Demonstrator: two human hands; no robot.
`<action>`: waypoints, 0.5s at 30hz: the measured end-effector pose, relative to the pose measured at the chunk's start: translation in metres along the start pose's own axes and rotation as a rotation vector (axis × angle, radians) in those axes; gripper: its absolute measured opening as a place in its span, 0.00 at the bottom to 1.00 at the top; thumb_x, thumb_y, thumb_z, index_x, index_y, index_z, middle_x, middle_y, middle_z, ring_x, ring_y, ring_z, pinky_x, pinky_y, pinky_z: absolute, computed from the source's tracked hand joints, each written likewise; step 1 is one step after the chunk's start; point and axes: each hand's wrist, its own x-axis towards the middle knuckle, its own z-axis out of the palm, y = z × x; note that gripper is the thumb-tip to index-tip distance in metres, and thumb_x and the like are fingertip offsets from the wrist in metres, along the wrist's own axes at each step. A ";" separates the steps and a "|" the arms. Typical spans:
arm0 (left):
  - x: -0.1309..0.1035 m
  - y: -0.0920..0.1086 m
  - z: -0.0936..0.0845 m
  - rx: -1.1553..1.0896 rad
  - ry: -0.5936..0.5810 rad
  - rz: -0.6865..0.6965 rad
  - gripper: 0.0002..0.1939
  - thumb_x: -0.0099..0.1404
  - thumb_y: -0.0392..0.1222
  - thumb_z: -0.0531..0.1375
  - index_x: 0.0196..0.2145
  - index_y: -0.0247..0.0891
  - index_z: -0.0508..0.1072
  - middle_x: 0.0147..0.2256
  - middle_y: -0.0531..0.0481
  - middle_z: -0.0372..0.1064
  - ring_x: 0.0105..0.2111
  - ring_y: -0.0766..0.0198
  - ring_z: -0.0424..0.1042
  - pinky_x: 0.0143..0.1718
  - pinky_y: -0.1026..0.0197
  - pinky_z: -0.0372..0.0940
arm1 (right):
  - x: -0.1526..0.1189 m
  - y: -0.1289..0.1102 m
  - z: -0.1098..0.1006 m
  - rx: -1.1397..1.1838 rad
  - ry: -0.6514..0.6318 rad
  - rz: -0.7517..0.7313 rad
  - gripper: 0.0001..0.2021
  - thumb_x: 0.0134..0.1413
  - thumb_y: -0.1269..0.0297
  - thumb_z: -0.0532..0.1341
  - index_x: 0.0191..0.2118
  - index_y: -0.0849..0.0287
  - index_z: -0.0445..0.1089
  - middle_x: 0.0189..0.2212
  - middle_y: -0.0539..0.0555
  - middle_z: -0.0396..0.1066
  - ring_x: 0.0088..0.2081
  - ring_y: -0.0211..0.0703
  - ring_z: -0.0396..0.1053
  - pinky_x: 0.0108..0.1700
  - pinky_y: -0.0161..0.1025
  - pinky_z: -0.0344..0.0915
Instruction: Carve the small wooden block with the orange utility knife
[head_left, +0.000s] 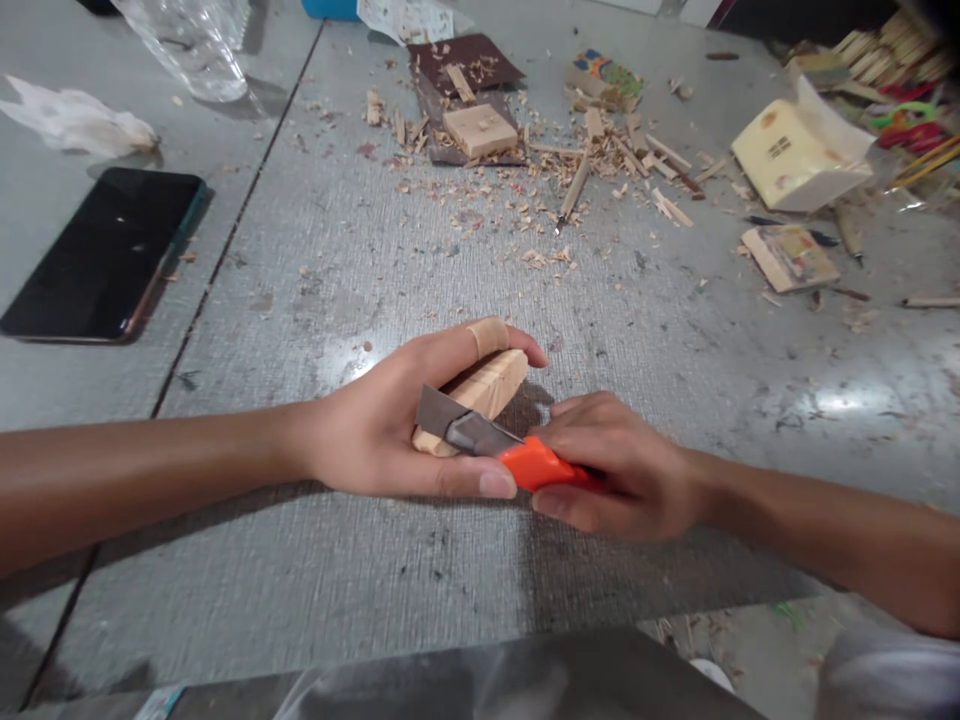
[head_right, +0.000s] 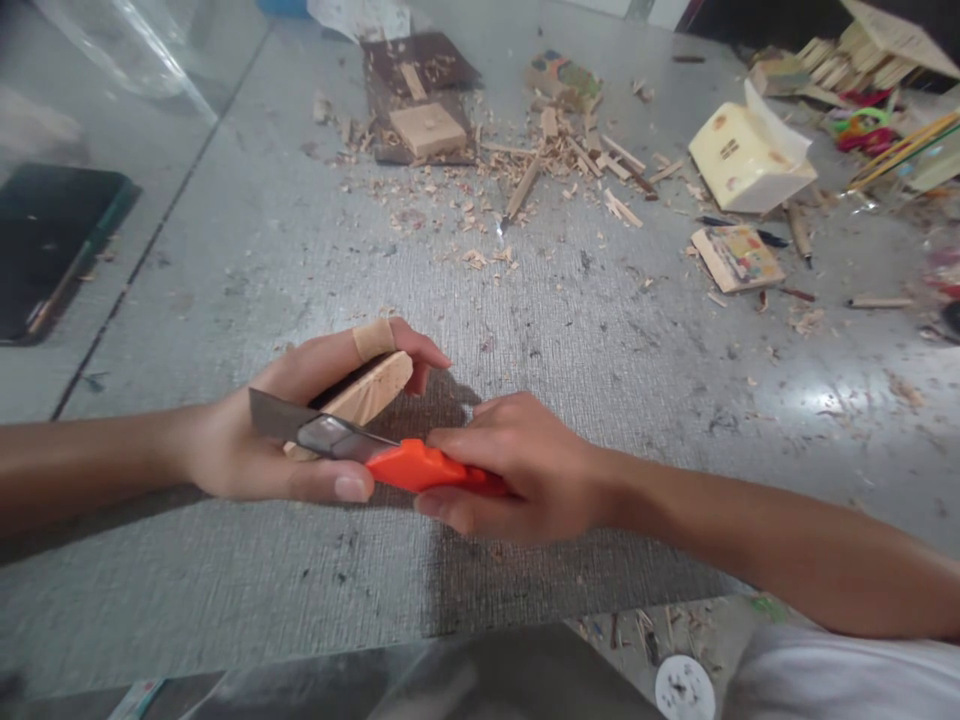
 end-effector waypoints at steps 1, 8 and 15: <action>0.000 0.000 0.000 -0.003 -0.003 -0.005 0.36 0.55 0.49 0.73 0.59 0.50 0.67 0.39 0.48 0.73 0.33 0.55 0.70 0.28 0.55 0.67 | 0.000 0.000 0.000 0.001 0.003 0.001 0.13 0.72 0.60 0.58 0.33 0.55 0.63 0.22 0.43 0.60 0.23 0.36 0.55 0.31 0.39 0.50; 0.000 -0.001 0.001 0.015 0.016 0.010 0.35 0.55 0.50 0.73 0.58 0.50 0.68 0.39 0.48 0.72 0.33 0.56 0.69 0.30 0.53 0.67 | 0.000 0.000 0.001 0.009 0.010 0.005 0.12 0.71 0.60 0.59 0.33 0.56 0.64 0.22 0.43 0.60 0.23 0.36 0.55 0.31 0.39 0.50; 0.001 0.000 0.000 0.020 0.014 0.001 0.35 0.53 0.49 0.73 0.56 0.50 0.68 0.39 0.48 0.72 0.33 0.55 0.70 0.29 0.55 0.66 | 0.000 0.001 0.001 0.002 0.012 -0.002 0.10 0.70 0.61 0.60 0.34 0.56 0.65 0.22 0.43 0.61 0.23 0.36 0.56 0.30 0.39 0.50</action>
